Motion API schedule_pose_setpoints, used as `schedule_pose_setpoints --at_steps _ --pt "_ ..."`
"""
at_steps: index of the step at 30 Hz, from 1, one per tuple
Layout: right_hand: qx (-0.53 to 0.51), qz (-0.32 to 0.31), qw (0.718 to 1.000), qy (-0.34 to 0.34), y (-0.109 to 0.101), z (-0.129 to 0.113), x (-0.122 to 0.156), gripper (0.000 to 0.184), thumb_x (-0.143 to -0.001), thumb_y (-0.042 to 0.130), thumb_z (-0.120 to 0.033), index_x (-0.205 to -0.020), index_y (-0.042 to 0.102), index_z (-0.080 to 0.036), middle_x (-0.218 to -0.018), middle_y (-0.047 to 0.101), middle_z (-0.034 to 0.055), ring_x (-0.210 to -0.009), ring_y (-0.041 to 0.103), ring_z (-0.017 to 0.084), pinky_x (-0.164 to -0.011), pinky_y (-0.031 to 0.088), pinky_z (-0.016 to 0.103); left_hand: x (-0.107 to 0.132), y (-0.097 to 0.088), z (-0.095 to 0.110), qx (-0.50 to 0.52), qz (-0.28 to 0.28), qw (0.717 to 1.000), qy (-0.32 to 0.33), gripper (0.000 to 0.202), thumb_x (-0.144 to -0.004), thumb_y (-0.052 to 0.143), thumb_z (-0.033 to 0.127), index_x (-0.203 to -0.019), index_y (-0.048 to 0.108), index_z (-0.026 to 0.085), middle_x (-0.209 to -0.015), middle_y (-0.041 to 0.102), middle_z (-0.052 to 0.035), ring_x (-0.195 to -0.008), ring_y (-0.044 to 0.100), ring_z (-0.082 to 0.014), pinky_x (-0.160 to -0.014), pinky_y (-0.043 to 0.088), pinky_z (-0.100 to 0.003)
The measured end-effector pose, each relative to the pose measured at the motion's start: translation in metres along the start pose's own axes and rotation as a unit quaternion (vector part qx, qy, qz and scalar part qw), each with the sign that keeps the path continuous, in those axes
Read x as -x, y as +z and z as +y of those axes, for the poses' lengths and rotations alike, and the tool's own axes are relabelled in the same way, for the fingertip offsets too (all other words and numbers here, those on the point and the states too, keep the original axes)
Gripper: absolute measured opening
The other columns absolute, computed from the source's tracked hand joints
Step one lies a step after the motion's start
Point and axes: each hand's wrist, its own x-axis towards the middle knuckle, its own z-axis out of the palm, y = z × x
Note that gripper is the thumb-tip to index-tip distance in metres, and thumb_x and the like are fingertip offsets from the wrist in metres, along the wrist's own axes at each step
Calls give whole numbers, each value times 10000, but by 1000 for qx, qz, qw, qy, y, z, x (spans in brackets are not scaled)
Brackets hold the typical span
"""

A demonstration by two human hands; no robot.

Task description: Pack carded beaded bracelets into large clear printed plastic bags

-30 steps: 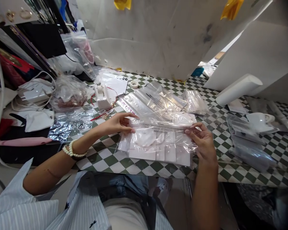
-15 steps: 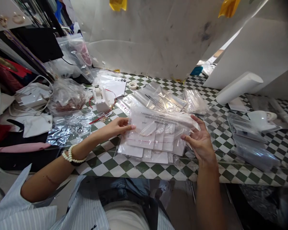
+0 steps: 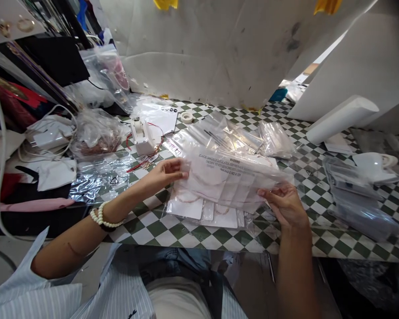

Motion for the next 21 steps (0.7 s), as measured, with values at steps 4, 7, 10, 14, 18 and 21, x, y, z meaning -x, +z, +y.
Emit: schedule_pose_setpoints --at_steps 4,7,10,14,18,21 --pt "7 1 1000 -24 1 4 0 452 -576 930 -257 -979 726 -259 -992 763 20 -920 727 218 -833 623 326 -3 3 -7 -76 -16 997 -6 376 -749 834 412 -1005 742 152 -1023 761 -89 -896 709 -193 -780 572 -264" --pt "-1 19 998 -63 8 3 0 416 -589 918 -248 -949 711 -270 -984 755 1 -942 717 205 -877 606 322 -3 8 -10 -141 31 989 19 377 -724 847 417 -942 742 128 -958 764 -87 -827 701 -195 -693 569 -262" --pt "-22 -12 997 -71 14 2 0 507 -616 908 -289 -1075 693 -306 -1055 735 -7 -974 702 189 -875 598 293 0 13 -7 -140 42 987 65 413 -816 774 423 -1093 698 126 -982 751 -90 -851 696 -190 -686 566 -247" --pt "-4 -42 999 -1 19 7 -2 513 -674 880 -365 -1144 678 -323 -1037 741 -3 -846 708 156 -725 617 241 1 13 -7 -47 6 996 77 429 -848 759 365 -1199 634 153 -989 738 -70 -864 692 -167 -698 562 -211" --pt "4 -10 1000 -4 28 3 -7 407 -674 885 -305 -1038 703 -293 -878 753 -21 -820 714 152 -775 619 242 -5 11 -11 62 57 993 78 342 -748 846 291 -1006 668 154 -853 718 -12 -726 649 -107 -646 533 -183" --pt "10 -8 999 -40 40 -22 -16 426 -676 889 -260 -1051 688 -260 -886 755 -24 -897 712 154 -896 608 283 -7 10 -4 102 112 983 106 354 -696 870 246 -962 650 170 -825 717 24 -724 642 -95 -653 530 -181"
